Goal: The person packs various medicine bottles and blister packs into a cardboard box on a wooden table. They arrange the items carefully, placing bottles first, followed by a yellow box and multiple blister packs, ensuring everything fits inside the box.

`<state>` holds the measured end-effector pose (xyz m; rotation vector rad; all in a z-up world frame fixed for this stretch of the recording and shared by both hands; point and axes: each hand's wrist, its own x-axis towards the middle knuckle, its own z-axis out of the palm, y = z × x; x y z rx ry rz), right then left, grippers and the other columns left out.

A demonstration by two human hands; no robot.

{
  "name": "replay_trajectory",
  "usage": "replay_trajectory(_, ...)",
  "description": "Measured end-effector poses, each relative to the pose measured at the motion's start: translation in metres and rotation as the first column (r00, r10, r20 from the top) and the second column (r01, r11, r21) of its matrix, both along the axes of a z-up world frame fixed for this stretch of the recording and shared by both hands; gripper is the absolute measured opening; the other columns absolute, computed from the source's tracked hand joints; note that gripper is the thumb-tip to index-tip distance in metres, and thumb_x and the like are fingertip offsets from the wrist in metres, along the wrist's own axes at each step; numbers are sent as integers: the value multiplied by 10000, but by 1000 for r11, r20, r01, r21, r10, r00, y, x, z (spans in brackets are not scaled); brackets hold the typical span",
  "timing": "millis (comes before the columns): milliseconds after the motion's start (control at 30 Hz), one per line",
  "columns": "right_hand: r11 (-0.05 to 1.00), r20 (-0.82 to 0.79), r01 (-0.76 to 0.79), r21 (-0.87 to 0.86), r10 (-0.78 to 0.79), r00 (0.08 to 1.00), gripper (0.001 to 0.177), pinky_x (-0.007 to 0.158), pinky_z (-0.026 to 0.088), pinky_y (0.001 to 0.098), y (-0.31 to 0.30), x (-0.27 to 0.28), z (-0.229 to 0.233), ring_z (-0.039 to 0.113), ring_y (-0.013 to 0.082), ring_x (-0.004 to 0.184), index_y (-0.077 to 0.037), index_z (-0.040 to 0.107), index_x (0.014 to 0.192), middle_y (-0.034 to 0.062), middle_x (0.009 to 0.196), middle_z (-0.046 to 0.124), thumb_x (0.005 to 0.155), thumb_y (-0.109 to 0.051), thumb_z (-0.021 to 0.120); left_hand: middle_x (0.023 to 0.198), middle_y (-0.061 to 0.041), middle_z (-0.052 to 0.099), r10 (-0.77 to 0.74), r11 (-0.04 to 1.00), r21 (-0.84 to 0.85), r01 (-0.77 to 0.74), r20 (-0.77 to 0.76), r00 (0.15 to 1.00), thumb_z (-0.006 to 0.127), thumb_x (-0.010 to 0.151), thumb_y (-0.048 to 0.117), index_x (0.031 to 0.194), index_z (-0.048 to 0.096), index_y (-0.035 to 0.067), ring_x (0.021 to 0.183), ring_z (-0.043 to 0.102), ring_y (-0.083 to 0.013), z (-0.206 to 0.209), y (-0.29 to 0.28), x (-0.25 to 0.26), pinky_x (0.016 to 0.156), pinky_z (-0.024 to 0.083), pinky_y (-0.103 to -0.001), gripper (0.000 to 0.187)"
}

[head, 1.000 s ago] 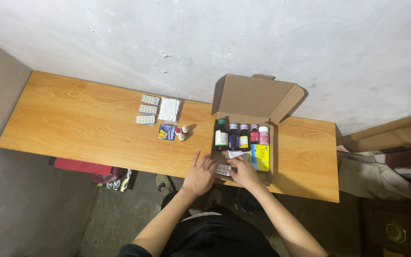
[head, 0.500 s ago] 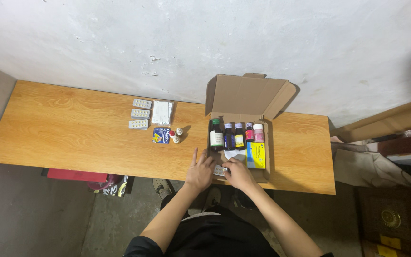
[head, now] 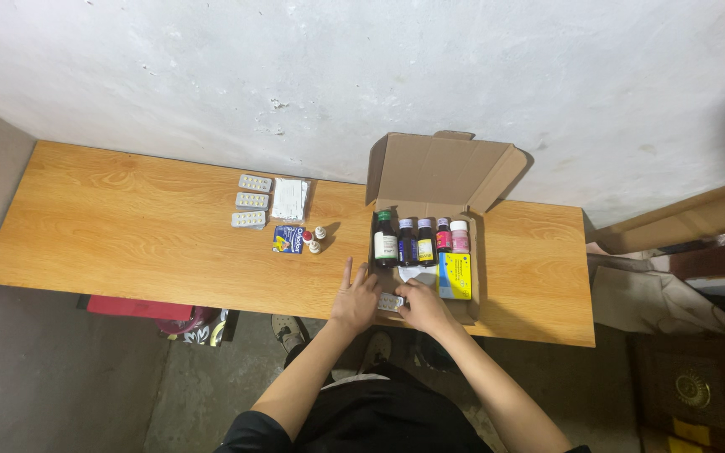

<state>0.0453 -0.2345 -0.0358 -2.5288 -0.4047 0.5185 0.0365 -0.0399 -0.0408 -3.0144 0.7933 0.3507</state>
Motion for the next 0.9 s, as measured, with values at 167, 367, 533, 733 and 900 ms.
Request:
replay_trajectory(167, 999, -2, 39, 4, -39, 999, 272, 880, 553, 438, 2, -2, 7, 690, 337, 1013, -39, 710, 1063, 121, 1130, 680, 807, -113, 766, 1284, -61, 607, 6, 997, -75, -5, 12, 1000, 614, 882, 180, 1187, 695, 140, 1479, 324, -354, -1, 3, 1, 1220, -19, -674, 318)
replay_trajectory(367, 997, 30, 68, -19, -67, 997, 251, 852, 545, 455, 5, -4, 11, 676, 347, 1008, -35, 701, 1023, 135, 1093, 675, 802, -129, 775, 1290, -73, 610, -8, 999, -44, 8, -12, 1000, 614, 895, 187, 1184, 694, 134, 1492, 315, -350, -1, 1, 3, 1223, -28, -670, 304)
replay_trajectory(533, 996, 29, 94, 7, -94, 995, 219, 843, 564, 438, 0, -3, -4, 707, 348, 958, -16, 724, 1016, 168, 1032, 712, 803, -65, 739, 1289, -89, 608, -33, 999, 30, 32, 22, 999, 597, 910, 215, 1188, 685, 115, 1488, 311, -348, -5, -1, 5, 1212, -30, -679, 308)
replay_trajectory(733, 985, 31, 159, 65, -161, 986, 266, 823, 592, 388, -7, 1, -35, 756, 313, 889, 3, 745, 1034, 170, 935, 769, 788, 44, 654, 1279, -93, 610, -40, 998, 51, 40, -1, 999, 587, 920, 204, 1185, 687, 120, 1490, 309, -350, -5, -1, 8, 1211, -34, -684, 295)
replay_trajectory(900, 986, -11, 162, 35, -162, 987, 277, 844, 609, 370, -3, 4, -35, 777, 292, 879, -12, 745, 1052, 165, 942, 769, 796, 28, 645, 1278, -87, 613, -20, 998, 53, 22, -42, 999, 590, 913, 212, 1171, 695, 127, 1493, 305, -328, -1, -1, 8, 1221, -46, -672, 291)
